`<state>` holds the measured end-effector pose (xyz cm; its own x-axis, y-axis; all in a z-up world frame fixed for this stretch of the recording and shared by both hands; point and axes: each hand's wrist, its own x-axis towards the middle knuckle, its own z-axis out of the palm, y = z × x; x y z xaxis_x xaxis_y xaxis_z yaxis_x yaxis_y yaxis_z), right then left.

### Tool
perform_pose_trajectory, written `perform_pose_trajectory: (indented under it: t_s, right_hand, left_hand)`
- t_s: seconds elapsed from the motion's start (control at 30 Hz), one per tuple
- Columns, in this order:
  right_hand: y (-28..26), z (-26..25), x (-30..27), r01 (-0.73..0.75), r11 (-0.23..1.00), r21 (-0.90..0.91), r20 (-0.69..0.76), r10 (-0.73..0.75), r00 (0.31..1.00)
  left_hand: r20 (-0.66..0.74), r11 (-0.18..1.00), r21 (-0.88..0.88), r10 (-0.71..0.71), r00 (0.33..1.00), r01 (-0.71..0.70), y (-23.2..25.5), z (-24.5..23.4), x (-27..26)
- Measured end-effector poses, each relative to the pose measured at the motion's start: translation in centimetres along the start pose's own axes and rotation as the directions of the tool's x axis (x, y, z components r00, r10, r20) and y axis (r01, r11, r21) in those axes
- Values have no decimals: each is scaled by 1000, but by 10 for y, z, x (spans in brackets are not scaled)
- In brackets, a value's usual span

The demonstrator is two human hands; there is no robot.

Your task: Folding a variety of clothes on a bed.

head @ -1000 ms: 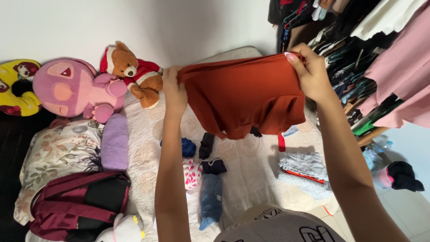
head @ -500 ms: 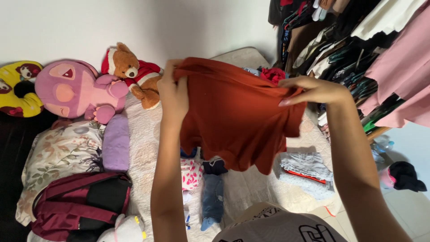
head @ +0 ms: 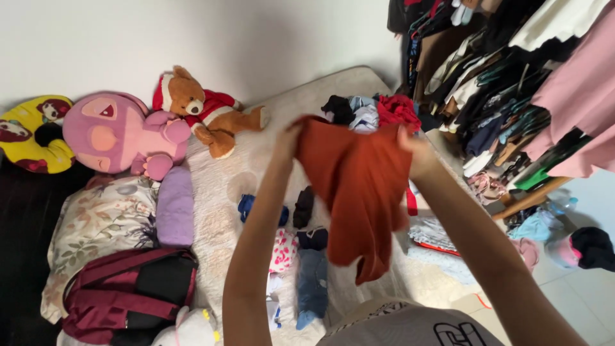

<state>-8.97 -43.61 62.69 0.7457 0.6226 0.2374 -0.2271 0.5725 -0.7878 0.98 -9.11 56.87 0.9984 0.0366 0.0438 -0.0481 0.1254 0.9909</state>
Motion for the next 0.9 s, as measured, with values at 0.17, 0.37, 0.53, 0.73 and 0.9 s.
perform_pose_trajectory:
  t_s: [0.17, 0.37, 0.53, 0.73, 0.9]
  right_hand:
    - [-44, 41, 13, 96, 993, 74, -72, -91, 993]
    - [-63, 49, 16, 114, 993, -30, -126, -117, 985]
    - [-69, 31, 17, 99, 990, -102, -235, -120, 965]
    - [-75, 22, 9, -66, 975, -213, -451, -38, 892]
    - [-74, 28, -1, -125, 851, -511, -522, -191, 831]
  left_hand:
    - [531, 963, -202, -46, 846, 179, -32, 16, -40]
    - [518, 843, -287, -263, 814, 455, 24, 32, -61]
    - [318, 817, -426, -267, 910, 389, 58, 45, -50]
    - [314, 650, -675, -173, 933, 348, 85, 41, -65]
    - [-65, 988, 100, 122, 990, -115, 89, 39, -92]
